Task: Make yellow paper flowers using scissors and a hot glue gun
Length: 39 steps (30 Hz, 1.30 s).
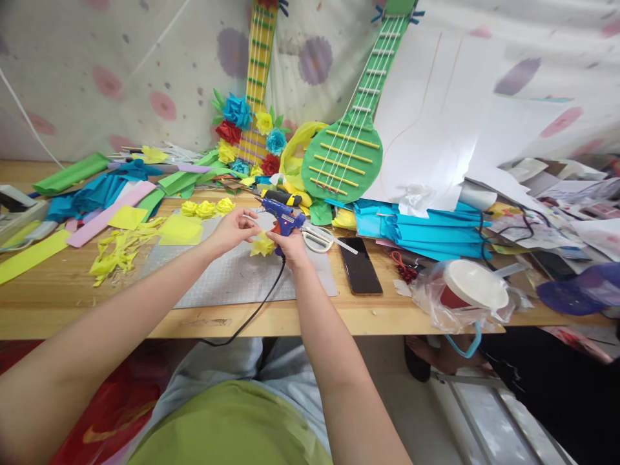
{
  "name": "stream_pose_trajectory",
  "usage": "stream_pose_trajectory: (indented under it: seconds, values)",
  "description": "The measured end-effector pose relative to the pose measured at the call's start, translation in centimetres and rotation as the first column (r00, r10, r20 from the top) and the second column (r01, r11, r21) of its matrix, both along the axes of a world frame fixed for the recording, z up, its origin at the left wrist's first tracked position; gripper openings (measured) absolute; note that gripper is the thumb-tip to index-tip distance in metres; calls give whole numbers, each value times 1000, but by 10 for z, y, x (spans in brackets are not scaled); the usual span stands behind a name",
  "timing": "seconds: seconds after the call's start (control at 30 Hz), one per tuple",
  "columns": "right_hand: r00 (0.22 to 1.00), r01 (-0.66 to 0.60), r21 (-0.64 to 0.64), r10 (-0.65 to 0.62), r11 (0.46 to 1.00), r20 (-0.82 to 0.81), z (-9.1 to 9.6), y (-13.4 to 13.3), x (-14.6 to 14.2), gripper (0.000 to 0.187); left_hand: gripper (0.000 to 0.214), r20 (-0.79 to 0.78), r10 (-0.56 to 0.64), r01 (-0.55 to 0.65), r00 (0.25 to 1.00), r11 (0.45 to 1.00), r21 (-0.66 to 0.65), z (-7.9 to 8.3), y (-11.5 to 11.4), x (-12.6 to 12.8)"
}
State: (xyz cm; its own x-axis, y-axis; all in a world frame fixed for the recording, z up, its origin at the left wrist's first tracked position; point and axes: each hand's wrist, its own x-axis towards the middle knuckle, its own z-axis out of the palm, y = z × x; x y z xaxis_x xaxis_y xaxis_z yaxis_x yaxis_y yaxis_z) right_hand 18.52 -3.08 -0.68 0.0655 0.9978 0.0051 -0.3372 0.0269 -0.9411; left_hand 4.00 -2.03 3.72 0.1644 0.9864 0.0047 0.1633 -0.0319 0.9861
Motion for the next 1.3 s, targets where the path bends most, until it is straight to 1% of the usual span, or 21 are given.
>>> stream_pose_trajectory:
  seconds: [0.1, 0.23, 0.3, 0.4, 0.53, 0.63, 0.7, 0.77, 0.9, 1.1, 1.3]
  values:
    - [1000, 2, 9, -2, 1000, -11, -1, 0, 0, 41, 31, 7, 7, -7, 1000, 1000, 19, 0, 1, -1]
    - [999, 12, 10, -11, 1000, -38, -3, 4, 3, 40, 30, 37, 26, -26, 999, 1000, -14, 3, 1, -7]
    - [998, 49, -8, -49, 999, -43, -4, 6, 4, 40, 29, 56, 51, -48, 997, 998, -46, 6, 1, -11]
    - [991, 132, -72, -134, 989, -29, -7, 10, 6, 39, 32, 68, 86, -78, 994, 990, -114, 10, 2, -15]
    - [982, 182, -169, -187, 969, -13, -10, 14, 6, 39, 35, 0, 91, -88, 996, 968, -235, 8, 7, -14]
    - [978, 196, -188, -205, 962, -27, -9, 15, 7, 40, 38, -66, 86, -102, 994, 947, -306, 3, 14, -11]
    - [978, 194, -191, -205, 962, -37, -8, 14, 7, 39, 38, -88, 90, -114, 992, 937, -331, 0, 18, -8]
    - [979, 187, -187, -199, 964, -46, -7, 14, 7, 37, 37, -116, 96, -129, 989, 938, -322, -3, 22, -6]
    - [981, 174, -157, -185, 972, -54, -7, 13, 7, 30, 37, -207, 104, -156, 973, 955, -252, -7, 25, -7]
    - [983, 179, -162, -184, 970, -15, -5, 12, 7, 29, 39, -310, 112, -193, 944, 950, -244, -12, 27, -8]
    - [980, 197, -162, -199, 967, 2, -6, 12, 6, 28, 41, -384, 183, -253, 905, 958, -139, -19, 31, -7]
